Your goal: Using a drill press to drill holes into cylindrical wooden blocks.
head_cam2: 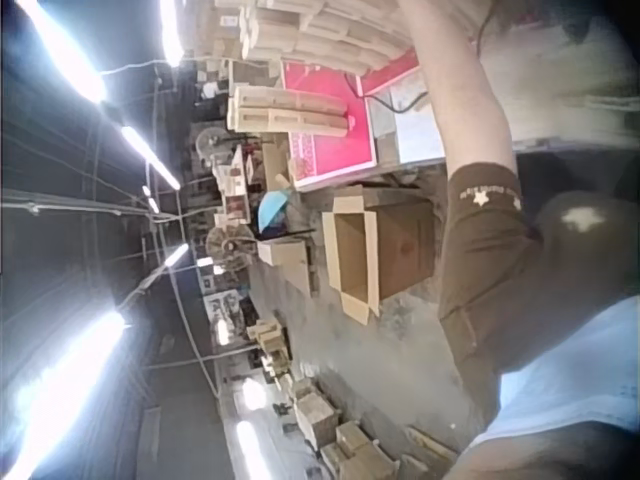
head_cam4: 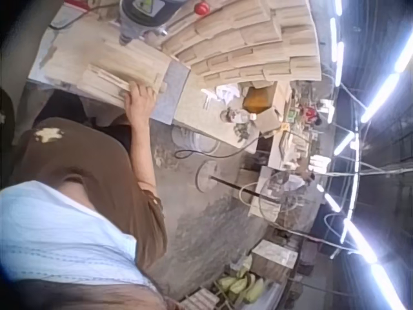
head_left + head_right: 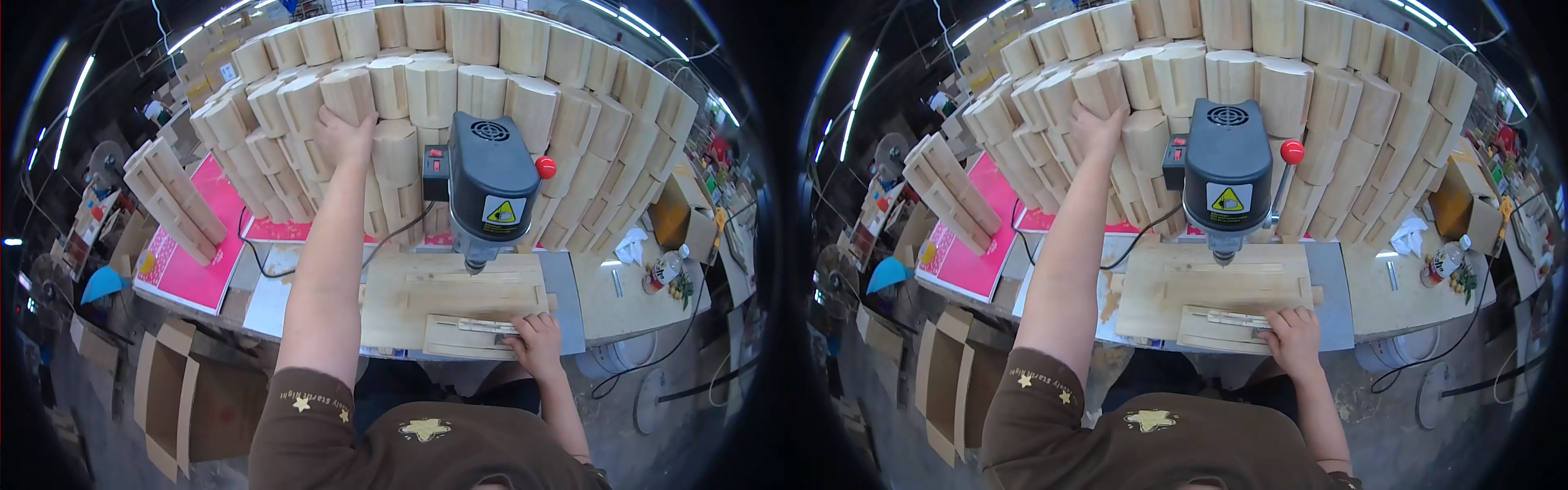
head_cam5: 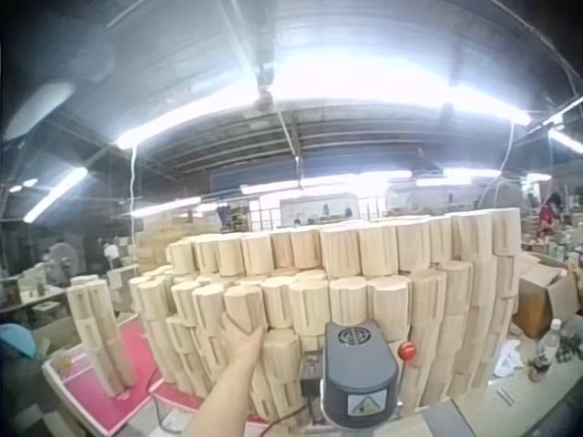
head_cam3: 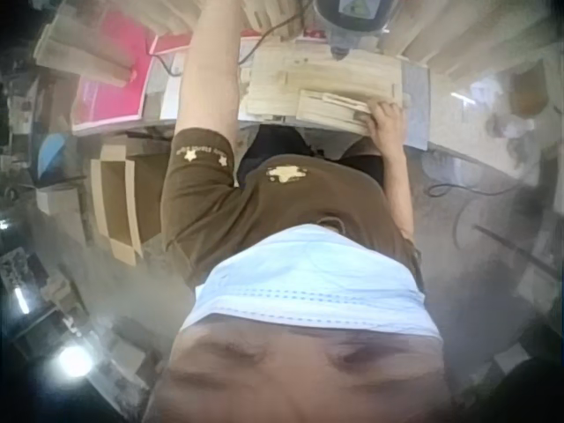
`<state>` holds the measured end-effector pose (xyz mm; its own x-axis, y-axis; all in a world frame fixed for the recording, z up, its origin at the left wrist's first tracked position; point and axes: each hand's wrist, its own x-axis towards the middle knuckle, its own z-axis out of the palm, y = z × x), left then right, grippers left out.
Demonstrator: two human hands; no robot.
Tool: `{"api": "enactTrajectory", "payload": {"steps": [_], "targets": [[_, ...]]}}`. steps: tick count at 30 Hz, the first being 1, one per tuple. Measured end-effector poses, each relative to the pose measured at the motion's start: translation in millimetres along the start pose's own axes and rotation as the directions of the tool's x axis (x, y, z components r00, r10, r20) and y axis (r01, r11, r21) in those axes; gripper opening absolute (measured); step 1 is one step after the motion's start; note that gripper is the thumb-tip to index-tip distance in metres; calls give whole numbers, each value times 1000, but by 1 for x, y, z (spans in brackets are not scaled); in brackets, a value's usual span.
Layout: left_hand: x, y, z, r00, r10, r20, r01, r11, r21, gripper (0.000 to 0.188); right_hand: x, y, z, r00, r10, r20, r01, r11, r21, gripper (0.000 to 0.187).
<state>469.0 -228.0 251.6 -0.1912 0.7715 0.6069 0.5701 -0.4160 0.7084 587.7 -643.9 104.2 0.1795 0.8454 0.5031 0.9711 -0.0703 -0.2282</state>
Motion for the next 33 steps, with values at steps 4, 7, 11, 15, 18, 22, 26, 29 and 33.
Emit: {"api": "enactTrajectory", "payload": {"steps": [4, 7, 11, 15, 18, 22, 26, 29, 33], "targets": [[9, -6, -1, 990, -55, 126, 81, 973, -215, 87, -1, 0, 2, 1000, 18, -5, -18, 1000, 2, 40], [-4, 2, -5, 989, 60, -139, -97, 954, -283, 78, -2, -2, 0, 1000, 9, -25, -9, 1000, -11, 40], [-17, -2, -45, 945, 192, -266, -311, 782, -541, 68, -3, -5, -1, 999, 0, -38, 1, 1000, 26, 37], [-61, -5, -122, 986, 162, 40, -34, 431, -902, 60, -8, -3, -3, 1000, 9, -3, -9, 1000, 8, 39], [-104, -32, -161, 939, 142, 312, 165, 610, -775, 51, -6, -2, -4, 1000, 4, 28, -5, 1000, 5, 39], [-160, -69, -181, 704, 31, 710, 498, 692, -523, 47, 2, 5, 8, 1000, -24, 19, 25, 1000, -14, 35], [-190, -89, -175, 312, -19, 950, 533, 831, -158, 51, 19, 17, 19, 996, -85, 21, 85, 996, -11, 32], [-200, -94, -155, 184, -5, 983, 498, 863, -89, 54, 27, 27, 18, 993, -87, 75, 85, 996, 31, 32], [-209, -94, -134, 110, -10, 994, 487, 872, -45, 57, 27, 29, 18, 991, -94, 98, 91, 995, 37, 33]]}}
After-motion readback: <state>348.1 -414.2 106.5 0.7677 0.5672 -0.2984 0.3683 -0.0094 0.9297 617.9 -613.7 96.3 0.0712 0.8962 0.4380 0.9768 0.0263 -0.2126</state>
